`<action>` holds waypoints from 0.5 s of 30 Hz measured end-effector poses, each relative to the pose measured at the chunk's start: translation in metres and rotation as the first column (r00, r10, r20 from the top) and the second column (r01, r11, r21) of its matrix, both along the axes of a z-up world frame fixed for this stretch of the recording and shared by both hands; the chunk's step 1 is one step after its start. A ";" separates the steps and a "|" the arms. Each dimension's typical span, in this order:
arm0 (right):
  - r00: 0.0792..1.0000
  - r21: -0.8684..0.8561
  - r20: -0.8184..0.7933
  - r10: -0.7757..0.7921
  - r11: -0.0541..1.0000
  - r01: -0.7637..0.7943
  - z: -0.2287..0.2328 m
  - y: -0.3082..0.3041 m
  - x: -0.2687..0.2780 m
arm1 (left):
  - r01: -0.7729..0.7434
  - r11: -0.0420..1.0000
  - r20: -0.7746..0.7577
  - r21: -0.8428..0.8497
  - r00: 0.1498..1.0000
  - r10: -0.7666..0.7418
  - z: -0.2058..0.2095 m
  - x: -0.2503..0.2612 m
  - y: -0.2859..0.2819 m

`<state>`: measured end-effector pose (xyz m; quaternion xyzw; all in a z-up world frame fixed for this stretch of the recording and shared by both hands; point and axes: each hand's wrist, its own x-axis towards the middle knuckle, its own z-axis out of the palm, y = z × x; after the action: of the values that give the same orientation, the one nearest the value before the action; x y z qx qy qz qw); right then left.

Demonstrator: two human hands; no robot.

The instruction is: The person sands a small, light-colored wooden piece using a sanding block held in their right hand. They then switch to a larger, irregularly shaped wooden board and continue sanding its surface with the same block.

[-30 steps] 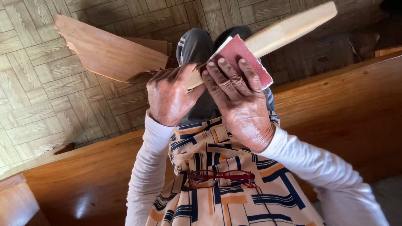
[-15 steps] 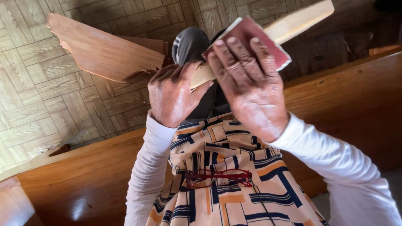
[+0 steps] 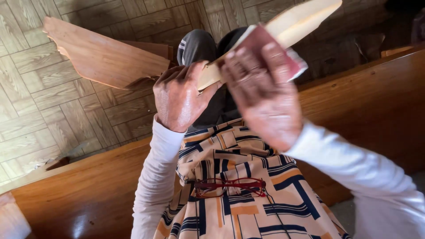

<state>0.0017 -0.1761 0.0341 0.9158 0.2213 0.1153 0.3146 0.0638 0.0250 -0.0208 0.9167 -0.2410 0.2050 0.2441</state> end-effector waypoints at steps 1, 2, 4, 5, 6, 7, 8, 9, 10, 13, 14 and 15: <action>0.994 0.176 -0.057 0.095 0.981 -0.084 -0.008 0.014 -0.002 | 0.016 0.999 0.010 -0.034 1.000 -0.015 0.003 -0.001 -0.001; 0.994 0.178 -0.058 0.093 0.981 -0.082 -0.005 0.017 -0.001 | 0.018 0.999 0.009 -0.032 1.000 -0.017 0.002 -0.002 0.001; 0.974 0.484 -0.035 0.225 0.856 -0.180 0.002 0.022 0.004 | 0.009 0.999 -0.004 -0.031 1.000 -0.009 0.001 -0.002 0.004; 0.976 0.488 -0.041 0.213 0.857 -0.166 0.003 0.013 0.010 | 0.021 0.999 -0.011 -0.028 1.000 -0.021 0.000 -0.003 0.007; 0.969 0.325 0.000 0.245 0.917 -0.232 0.003 0.003 0.014 | 0.015 1.000 -0.014 0.005 1.000 -0.015 0.000 -0.004 0.009; 0.959 0.136 0.041 0.281 0.949 -0.284 0.006 -0.010 0.021 | 0.015 1.000 -0.005 0.027 1.000 -0.014 -0.001 -0.002 0.008; 0.963 0.127 0.042 0.266 0.955 -0.269 0.010 -0.021 0.025 | 0.031 0.999 -0.002 0.019 1.000 -0.031 -0.004 -0.003 0.009; 0.966 0.026 0.060 0.250 0.967 -0.252 0.015 -0.032 0.030 | 0.025 1.000 0.007 0.015 1.000 -0.025 -0.006 -0.003 0.010; 0.968 -0.074 0.079 0.236 0.970 -0.231 0.021 -0.044 0.034 | 0.020 1.000 0.016 0.010 1.000 -0.020 -0.009 -0.004 0.011; 0.978 0.073 0.130 0.165 0.982 -0.176 0.023 -0.027 0.031 | 0.036 0.999 0.001 0.028 0.999 -0.037 -0.008 -0.002 0.012; 0.978 0.071 0.134 0.157 0.983 -0.168 0.018 -0.015 0.025 | 0.045 0.999 0.006 0.027 0.999 -0.045 -0.003 -0.001 0.011; 0.979 0.098 0.061 0.193 0.975 -0.199 0.014 -0.003 0.018 | 0.047 0.999 0.031 0.024 0.998 -0.048 0.004 0.000 0.009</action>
<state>0.0199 -0.1792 0.0477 0.9014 0.2961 0.1804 0.2592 0.0643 0.0342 -0.0173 0.9101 -0.2689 0.2109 0.2345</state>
